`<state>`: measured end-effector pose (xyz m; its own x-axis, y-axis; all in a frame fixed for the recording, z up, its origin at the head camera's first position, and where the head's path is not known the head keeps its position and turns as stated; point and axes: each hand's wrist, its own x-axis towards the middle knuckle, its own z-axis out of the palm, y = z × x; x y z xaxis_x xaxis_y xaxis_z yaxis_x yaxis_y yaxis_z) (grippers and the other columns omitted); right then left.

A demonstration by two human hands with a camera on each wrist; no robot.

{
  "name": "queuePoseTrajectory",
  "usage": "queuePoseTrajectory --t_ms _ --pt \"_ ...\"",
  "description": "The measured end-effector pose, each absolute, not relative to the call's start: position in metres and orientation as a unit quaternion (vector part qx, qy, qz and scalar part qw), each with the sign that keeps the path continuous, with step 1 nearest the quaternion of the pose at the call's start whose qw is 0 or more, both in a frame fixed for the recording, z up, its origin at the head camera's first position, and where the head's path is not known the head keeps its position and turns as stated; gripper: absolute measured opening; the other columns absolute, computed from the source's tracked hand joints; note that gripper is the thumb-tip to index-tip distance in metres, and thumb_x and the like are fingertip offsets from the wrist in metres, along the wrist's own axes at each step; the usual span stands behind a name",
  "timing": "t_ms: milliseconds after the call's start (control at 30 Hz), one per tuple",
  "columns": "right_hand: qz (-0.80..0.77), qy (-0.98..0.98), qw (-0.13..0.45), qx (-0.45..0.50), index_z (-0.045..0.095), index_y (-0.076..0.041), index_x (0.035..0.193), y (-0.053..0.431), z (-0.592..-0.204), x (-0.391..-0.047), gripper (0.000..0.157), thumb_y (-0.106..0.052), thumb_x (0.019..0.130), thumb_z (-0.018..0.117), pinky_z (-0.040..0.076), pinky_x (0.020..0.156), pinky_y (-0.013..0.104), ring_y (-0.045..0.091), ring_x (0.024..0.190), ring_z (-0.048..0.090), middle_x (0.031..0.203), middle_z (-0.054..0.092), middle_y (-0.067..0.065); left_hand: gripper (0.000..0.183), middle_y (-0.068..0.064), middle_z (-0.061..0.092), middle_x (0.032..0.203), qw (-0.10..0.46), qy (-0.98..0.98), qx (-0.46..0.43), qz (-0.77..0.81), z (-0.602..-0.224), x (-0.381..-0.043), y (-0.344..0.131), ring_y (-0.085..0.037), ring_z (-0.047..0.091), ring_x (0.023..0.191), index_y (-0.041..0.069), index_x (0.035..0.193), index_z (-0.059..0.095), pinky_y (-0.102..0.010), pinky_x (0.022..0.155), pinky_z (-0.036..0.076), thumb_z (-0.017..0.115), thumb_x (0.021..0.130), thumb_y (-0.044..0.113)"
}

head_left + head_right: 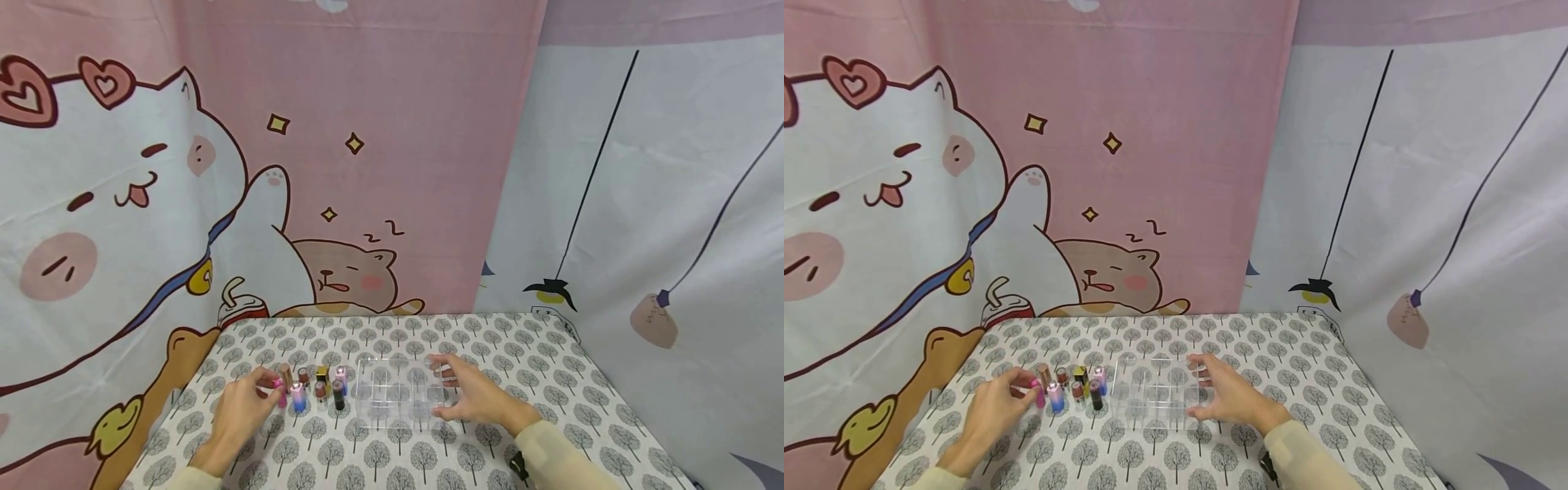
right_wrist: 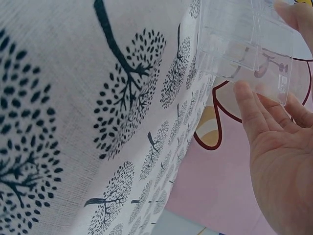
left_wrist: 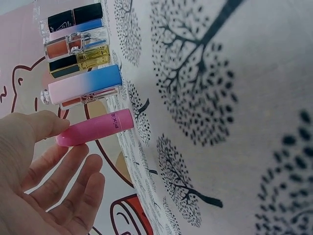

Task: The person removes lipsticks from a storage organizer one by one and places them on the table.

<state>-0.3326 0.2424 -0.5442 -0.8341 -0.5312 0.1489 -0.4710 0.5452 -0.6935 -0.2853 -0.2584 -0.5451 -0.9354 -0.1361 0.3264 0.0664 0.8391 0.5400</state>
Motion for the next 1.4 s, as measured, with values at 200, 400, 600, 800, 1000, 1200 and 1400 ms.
queuePoseTrajectory --t_ms 200,400,600,800,1000,1200,1400 --pt "-0.386 0.877 0.040 -0.285 0.042 -0.010 0.176 0.242 -0.545 -0.332 0.113 -0.037 0.086 0.105 0.065 0.120 0.053 0.043 0.144 0.070 0.166 0.062 0.019 0.029 -0.008 0.091 0.113 0.182 -0.942 0.020 -0.281 -0.545 -0.284 -0.259 -0.015 0.080 0.083 0.015 0.122 0.085 -0.032 0.066 0.063 0.095 0.096 0.024" --pt "-0.380 0.879 0.038 -0.286 0.041 -0.011 0.176 0.242 -0.546 -0.333 0.114 -0.040 0.086 0.105 0.066 0.120 0.051 0.042 0.144 0.071 0.165 0.063 0.017 0.036 -0.011 0.090 0.122 0.171 -0.942 0.026 -0.288 -0.544 -0.282 -0.260 -0.012 0.078 0.079 0.015 0.130 0.083 -0.027 0.056 0.058 0.094 0.098 0.026" --pt "-0.379 0.881 0.040 -0.280 0.041 -0.013 0.177 0.242 -0.544 -0.332 0.114 -0.039 0.086 0.105 0.066 0.120 0.052 0.043 0.144 0.071 0.165 0.063 0.015 0.043 -0.012 0.088 0.131 0.166 -0.944 0.032 -0.285 -0.541 -0.283 -0.260 -0.009 0.067 0.067 0.014 0.137 0.081 -0.028 0.046 0.050 0.091 0.099 0.030" --pt "-0.381 0.879 0.044 -0.284 0.041 -0.013 0.177 0.241 -0.543 -0.332 0.114 -0.038 0.086 0.105 0.066 0.120 0.052 0.043 0.144 0.071 0.165 0.062 0.017 0.043 -0.016 0.086 0.134 0.177 -0.944 0.034 -0.276 -0.535 -0.283 -0.259 -0.012 0.060 0.058 0.016 0.139 0.080 -0.028 0.042 0.046 0.089 0.100 0.032" --pt "-0.383 0.875 0.045 -0.291 0.040 -0.007 0.176 0.243 -0.542 -0.334 0.114 -0.035 0.087 0.105 0.065 0.121 0.053 0.045 0.145 0.070 0.165 0.062 0.022 0.039 -0.016 0.086 0.131 0.219 -0.939 0.026 -0.263 -0.526 -0.285 -0.255 -0.024 0.081 0.086 0.016 0.135 0.082 -0.031 0.053 0.057 0.089 0.102 0.035" --pt "-0.387 0.873 0.049 -0.293 0.040 -0.007 0.176 0.243 -0.542 -0.333 0.114 -0.035 0.087 0.105 0.064 0.121 0.057 0.046 0.145 0.070 0.165 0.062 0.022 0.037 -0.014 0.086 0.133 0.237 -0.936 0.008 -0.262 -0.517 -0.284 -0.250 -0.033 0.084 0.101 0.018 0.136 0.082 -0.028 0.056 0.057 0.088 0.105 0.038" --pt "-0.369 0.881 0.044 -0.294 0.039 -0.010 0.178 0.243 -0.539 -0.335 0.114 -0.041 0.089 0.103 0.065 0.120 0.060 0.044 0.145 0.069 0.166 0.062 0.017 0.027 -0.011 0.088 0.121 0.288 -0.925 -0.030 -0.246 -0.511 -0.285 -0.236 -0.025 0.080 0.084 0.017 0.128 0.085 -0.022 0.052 0.052 0.089 0.101 0.023"
